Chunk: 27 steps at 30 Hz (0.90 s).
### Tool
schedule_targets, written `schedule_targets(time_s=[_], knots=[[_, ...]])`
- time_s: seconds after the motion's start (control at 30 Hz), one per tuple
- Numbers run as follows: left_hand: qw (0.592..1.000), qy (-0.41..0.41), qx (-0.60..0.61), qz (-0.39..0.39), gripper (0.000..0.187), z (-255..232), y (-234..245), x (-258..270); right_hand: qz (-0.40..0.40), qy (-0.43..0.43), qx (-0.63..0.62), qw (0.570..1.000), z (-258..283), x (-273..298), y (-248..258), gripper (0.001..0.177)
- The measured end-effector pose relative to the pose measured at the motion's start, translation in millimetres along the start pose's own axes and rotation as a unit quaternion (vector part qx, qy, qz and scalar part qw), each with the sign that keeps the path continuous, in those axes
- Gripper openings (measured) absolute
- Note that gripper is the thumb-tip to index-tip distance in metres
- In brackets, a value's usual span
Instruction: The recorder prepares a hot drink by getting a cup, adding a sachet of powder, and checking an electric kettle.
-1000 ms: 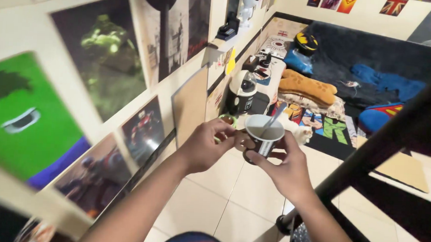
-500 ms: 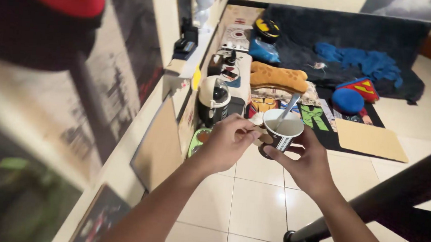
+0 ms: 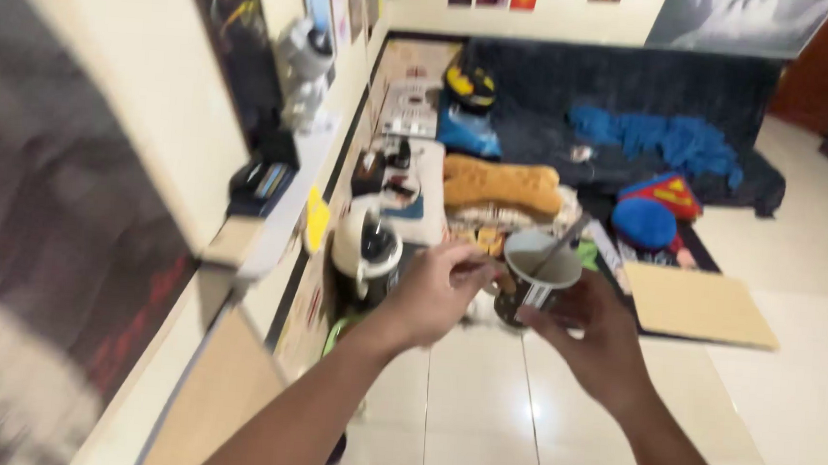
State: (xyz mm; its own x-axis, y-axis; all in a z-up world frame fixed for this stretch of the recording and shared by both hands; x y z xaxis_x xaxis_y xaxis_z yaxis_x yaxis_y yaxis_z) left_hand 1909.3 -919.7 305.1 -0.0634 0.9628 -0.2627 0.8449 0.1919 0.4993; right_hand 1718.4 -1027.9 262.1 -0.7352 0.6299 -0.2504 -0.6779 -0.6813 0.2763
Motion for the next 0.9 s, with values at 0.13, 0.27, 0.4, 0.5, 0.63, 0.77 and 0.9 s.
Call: schedule_targets(time_s=[0.13, 0.27, 0.4, 0.5, 0.63, 0.77, 0.9], knots=[[0.992, -0.056, 0.107, 0.045, 0.021, 19.8, 9.8, -77.6, 0.003, 0.035, -0.019, 0.999, -20.7, -61.1, 37.6, 0.056], [0.997, -0.071, 0.031, 0.008, 0.020, 33.6, 16.7, -134.0, -0.025, 0.023, 0.045, 0.998, -35.2, -107.5, 68.8, 0.053], [0.997, -0.070, -0.006, 0.016, 0.021, 56.0, 26.6, -186.1, -0.027, -0.036, 0.077, 0.996, -28.1, -148.1, 86.0, 0.053], [0.996, -0.042, 0.075, 0.000, 0.023, 83.7, 27.0, -227.4, -0.002, 0.034, -0.014, 0.999, -38.9, -176.5, 97.4, 0.049], [0.991, -0.093, 0.095, 0.014, 0.023, 120.6, 35.1, -290.5, -0.034, -0.005, 0.004, 0.999, -59.3, -228.5, 120.1, 0.052], [0.988, -0.101, 0.097, 0.063, 0.021, 138.1, 49.0, -361.0, -0.086, -0.048, 0.029, 0.995, -79.8, -276.9, 142.5, 0.053], [0.983, -0.115, 0.097, 0.107, 0.022, 157.7, 47.8, -426.8, -0.135, -0.088, 0.027, 0.986, -107.9, -302.4, 169.8, 0.055]])
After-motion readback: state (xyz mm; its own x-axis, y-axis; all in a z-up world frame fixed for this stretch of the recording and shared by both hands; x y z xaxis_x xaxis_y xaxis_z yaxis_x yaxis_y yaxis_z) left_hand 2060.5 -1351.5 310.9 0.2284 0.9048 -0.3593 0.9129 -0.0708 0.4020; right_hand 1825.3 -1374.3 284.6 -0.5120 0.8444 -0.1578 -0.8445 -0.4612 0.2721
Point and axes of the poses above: each hand's wrist, its own x-axis away from the middle knuckle, its own y-axis out of the back of the hand, z = x × y, the point moved 2 cm from there along -x, towards the middle knuckle, and after that the axes turned 15 degrees about z, right-handed, at the moved point
